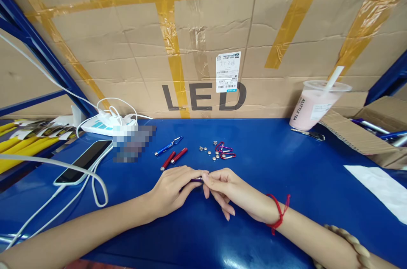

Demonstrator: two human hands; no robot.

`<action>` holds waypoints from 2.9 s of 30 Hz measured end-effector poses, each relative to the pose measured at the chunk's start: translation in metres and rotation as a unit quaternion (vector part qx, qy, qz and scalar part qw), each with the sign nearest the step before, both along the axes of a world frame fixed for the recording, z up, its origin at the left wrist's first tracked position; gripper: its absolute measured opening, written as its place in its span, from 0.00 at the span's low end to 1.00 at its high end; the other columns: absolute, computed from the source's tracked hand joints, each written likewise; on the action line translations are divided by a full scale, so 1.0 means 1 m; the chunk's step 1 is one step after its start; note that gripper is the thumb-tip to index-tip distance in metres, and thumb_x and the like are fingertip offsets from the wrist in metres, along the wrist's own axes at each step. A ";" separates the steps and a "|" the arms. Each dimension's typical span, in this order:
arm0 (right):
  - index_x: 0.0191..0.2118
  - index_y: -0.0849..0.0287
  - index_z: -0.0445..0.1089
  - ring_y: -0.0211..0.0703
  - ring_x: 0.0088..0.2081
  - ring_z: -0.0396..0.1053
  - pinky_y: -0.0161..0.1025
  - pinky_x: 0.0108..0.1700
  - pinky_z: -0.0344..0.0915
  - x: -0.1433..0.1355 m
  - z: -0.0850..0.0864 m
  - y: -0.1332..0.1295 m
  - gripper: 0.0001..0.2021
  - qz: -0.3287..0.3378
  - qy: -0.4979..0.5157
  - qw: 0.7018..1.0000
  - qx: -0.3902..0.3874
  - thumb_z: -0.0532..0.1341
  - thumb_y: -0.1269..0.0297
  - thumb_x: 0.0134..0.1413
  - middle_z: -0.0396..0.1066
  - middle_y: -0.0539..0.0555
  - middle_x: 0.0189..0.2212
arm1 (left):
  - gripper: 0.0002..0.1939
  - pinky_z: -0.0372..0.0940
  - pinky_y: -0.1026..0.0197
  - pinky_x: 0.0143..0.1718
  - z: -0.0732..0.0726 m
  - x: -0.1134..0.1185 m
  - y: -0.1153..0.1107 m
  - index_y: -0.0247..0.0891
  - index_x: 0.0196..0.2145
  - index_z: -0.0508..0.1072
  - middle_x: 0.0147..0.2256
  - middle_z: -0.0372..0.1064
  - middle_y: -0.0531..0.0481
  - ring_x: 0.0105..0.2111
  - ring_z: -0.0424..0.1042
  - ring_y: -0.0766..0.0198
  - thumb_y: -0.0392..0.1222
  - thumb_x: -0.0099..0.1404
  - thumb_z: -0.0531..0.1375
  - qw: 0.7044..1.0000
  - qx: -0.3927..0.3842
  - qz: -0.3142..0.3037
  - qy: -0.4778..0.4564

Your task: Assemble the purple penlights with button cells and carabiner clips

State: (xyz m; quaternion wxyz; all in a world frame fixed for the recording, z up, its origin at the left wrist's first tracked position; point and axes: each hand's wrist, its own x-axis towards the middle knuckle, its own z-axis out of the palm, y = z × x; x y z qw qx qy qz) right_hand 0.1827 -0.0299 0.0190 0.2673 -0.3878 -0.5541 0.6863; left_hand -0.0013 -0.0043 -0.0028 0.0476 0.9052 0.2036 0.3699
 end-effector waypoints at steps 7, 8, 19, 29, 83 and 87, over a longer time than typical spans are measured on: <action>0.23 0.62 0.63 0.30 0.10 0.53 0.27 0.15 0.52 0.001 -0.003 0.008 0.26 -0.067 -0.113 0.986 0.102 0.54 0.40 0.49 0.55 0.44 0.08 | 0.09 0.66 0.63 0.31 0.000 0.001 0.002 0.35 0.40 0.69 0.31 0.73 0.49 0.28 0.70 0.64 0.37 0.66 0.51 0.995 -0.087 0.049 -0.016; 0.23 0.62 0.63 0.30 0.10 0.53 0.27 0.15 0.51 0.001 -0.003 0.009 0.26 -0.081 -0.131 0.981 0.122 0.53 0.40 0.50 0.56 0.45 0.09 | 0.09 0.66 0.63 0.31 0.000 0.001 0.002 0.35 0.40 0.70 0.31 0.73 0.49 0.29 0.71 0.64 0.36 0.65 0.52 0.994 -0.096 0.054 -0.016; 0.34 0.60 0.72 0.31 0.19 0.58 0.32 0.24 0.59 0.009 -0.010 0.009 0.11 -0.127 -0.232 0.833 0.486 0.57 0.58 0.57 0.69 0.53 0.29 | 0.08 0.64 0.64 0.31 0.002 -0.001 0.000 0.38 0.40 0.68 0.32 0.71 0.51 0.30 0.70 0.64 0.37 0.65 0.52 0.985 -0.148 0.082 0.016; 0.33 0.61 0.73 0.31 0.16 0.64 0.30 0.19 0.63 0.006 -0.008 0.012 0.11 -0.165 -0.144 0.897 0.383 0.60 0.58 0.53 0.71 0.52 0.26 | 0.08 0.63 0.64 0.31 0.001 -0.001 0.000 0.38 0.41 0.68 0.32 0.71 0.51 0.30 0.71 0.63 0.37 0.65 0.52 0.984 -0.158 0.079 0.025; 0.40 0.58 0.74 0.45 0.42 0.71 0.34 0.40 0.71 0.011 -0.009 0.019 0.17 -0.218 0.047 0.975 -0.003 0.69 0.62 0.41 0.74 0.55 0.37 | 0.09 0.66 0.62 0.37 0.003 0.001 0.000 0.39 0.42 0.68 0.38 0.73 0.52 0.36 0.72 0.62 0.37 0.65 0.53 0.984 -0.164 0.061 0.036; 0.40 0.58 0.75 0.44 0.42 0.71 0.33 0.39 0.71 0.010 -0.009 0.018 0.16 -0.222 0.051 0.974 -0.009 0.69 0.61 0.40 0.74 0.55 0.36 | 0.09 0.66 0.62 0.36 0.004 0.001 0.000 0.39 0.42 0.68 0.37 0.73 0.52 0.35 0.72 0.62 0.37 0.65 0.52 0.983 -0.168 0.062 0.040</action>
